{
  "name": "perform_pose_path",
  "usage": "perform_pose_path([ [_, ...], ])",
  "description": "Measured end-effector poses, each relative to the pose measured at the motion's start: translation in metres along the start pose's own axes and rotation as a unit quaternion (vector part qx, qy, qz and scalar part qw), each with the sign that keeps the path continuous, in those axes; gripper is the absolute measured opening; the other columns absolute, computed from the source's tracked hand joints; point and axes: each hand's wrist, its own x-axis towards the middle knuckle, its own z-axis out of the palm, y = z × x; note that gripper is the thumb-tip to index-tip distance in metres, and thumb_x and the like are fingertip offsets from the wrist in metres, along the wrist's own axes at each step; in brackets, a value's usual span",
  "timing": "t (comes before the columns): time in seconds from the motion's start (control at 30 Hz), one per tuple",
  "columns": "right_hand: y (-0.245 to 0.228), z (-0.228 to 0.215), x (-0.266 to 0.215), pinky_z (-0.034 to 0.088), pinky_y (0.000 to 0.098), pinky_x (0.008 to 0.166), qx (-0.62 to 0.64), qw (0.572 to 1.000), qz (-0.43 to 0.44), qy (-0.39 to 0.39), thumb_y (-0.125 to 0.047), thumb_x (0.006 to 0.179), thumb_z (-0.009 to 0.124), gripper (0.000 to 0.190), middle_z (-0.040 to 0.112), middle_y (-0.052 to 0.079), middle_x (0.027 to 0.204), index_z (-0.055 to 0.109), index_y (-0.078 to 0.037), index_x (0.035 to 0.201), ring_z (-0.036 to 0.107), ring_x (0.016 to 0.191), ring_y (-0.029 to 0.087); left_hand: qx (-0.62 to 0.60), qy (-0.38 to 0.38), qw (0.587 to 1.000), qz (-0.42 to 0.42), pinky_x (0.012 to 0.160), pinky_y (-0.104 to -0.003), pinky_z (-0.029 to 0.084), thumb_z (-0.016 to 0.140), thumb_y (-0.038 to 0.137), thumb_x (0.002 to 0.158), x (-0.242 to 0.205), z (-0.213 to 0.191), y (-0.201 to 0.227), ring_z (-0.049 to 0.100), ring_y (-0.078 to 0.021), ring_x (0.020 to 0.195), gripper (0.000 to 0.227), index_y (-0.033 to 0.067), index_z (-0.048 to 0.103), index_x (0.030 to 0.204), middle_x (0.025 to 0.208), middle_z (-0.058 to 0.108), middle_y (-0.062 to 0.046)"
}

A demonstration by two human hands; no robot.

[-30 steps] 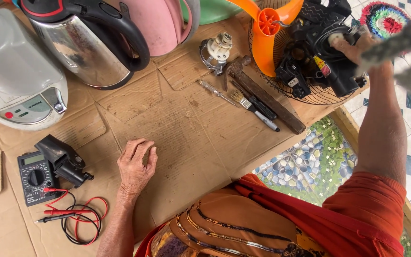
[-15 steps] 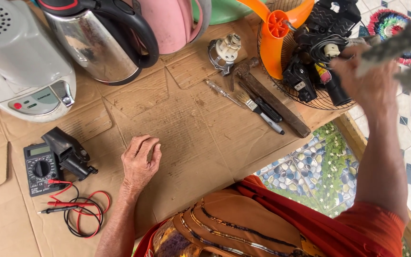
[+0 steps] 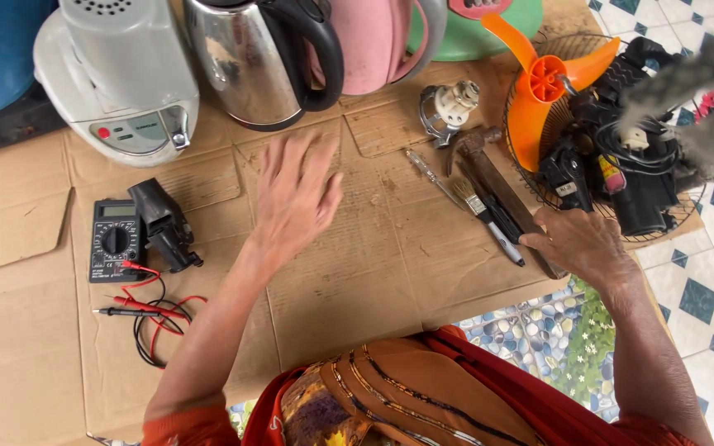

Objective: Testing an electronic component with a multimeter and then cleaning and inspecting a blue plastic tube.

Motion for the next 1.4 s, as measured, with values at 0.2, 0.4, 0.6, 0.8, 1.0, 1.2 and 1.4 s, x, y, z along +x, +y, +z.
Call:
perform_pose_path([
  [0.2,0.002,0.008,0.008,0.062,0.0388,0.068,-0.109,0.993,-0.027,0.038,-0.073,0.096,0.037,0.061,0.076,-0.004,0.085,0.057,-0.030,0.134,0.078,0.081,0.020,0.160,-0.094,0.977,0.102,0.118,-0.077,0.014,0.095,0.041,0.098,0.055,0.083,-0.060,0.023,-0.0504,0.151,0.086,0.0013,0.051,0.161,0.166,0.021,-0.029],
  [0.4,0.004,0.045,-0.001,0.062,0.0509,0.072,-0.045,0.997,0.014,0.065,-0.073,0.089,0.054,0.063,0.075,0.008,0.082,0.055,-0.018,0.118,0.078,0.084,0.036,0.343,-0.092,0.929,0.107,0.123,-0.075,0.009,0.066,0.060,0.098,0.059,0.081,-0.072,0.021,-0.0446,0.153,0.065,0.0145,0.064,0.143,0.166,0.039,-0.015],
  [0.6,0.003,0.059,0.005,0.056,0.0628,0.090,-0.012,0.998,0.036,0.040,-0.065,0.094,0.054,0.069,0.079,0.012,0.094,0.041,-0.020,0.144,0.075,0.101,0.042,0.341,-0.009,0.927,0.158,0.122,-0.072,0.018,0.068,0.017,0.103,0.056,0.068,-0.073,0.045,-0.0409,0.134,0.019,0.0137,0.069,0.122,0.146,0.055,-0.008],
  [0.8,0.002,0.061,0.012,0.053,0.0645,0.094,0.024,0.998,0.037,0.035,-0.053,0.093,0.060,0.066,0.073,0.022,0.114,0.043,-0.015,0.146,0.067,0.114,0.050,0.162,0.054,0.979,0.115,0.103,-0.051,0.043,0.087,0.025,0.080,0.073,0.102,-0.061,0.048,-0.0288,0.116,0.038,0.0073,0.069,0.109,0.119,0.060,-0.010],
  [1.0,0.001,0.062,0.013,0.055,0.0641,0.092,0.024,0.998,0.041,0.045,-0.047,0.093,0.057,0.064,0.073,0.019,0.115,0.042,-0.016,0.147,0.068,0.113,0.049,-0.360,-0.103,0.907,-0.194,0.113,-0.058,0.042,0.047,0.067,0.095,0.086,0.155,0.002,0.052,-0.0282,0.130,0.079,0.0176,0.026,0.153,0.139,0.050,-0.016],
  [1.2,0.007,0.070,0.006,0.060,0.0594,0.088,-0.010,0.996,0.039,0.080,-0.062,0.087,0.064,0.080,0.077,0.015,0.110,0.040,-0.021,0.152,0.075,0.104,0.045,-0.449,-0.123,0.779,-0.420,0.120,-0.070,0.024,0.071,0.042,0.071,0.119,0.216,0.001,0.033,-0.0390,0.152,0.106,0.0082,0.021,0.158,0.165,0.032,-0.019],
  [1.4,0.014,0.085,0.011,0.055,0.0681,0.092,0.017,0.994,0.034,0.103,-0.063,0.086,0.062,0.075,0.072,0.013,0.124,0.047,-0.022,0.147,0.070,0.113,0.050,-0.515,-0.117,0.764,-0.371,0.124,-0.059,0.027,0.076,0.055,0.070,0.125,0.229,-0.010,0.039,-0.0317,0.152,0.113,0.0187,0.021,0.161,0.165,0.041,-0.012],
])
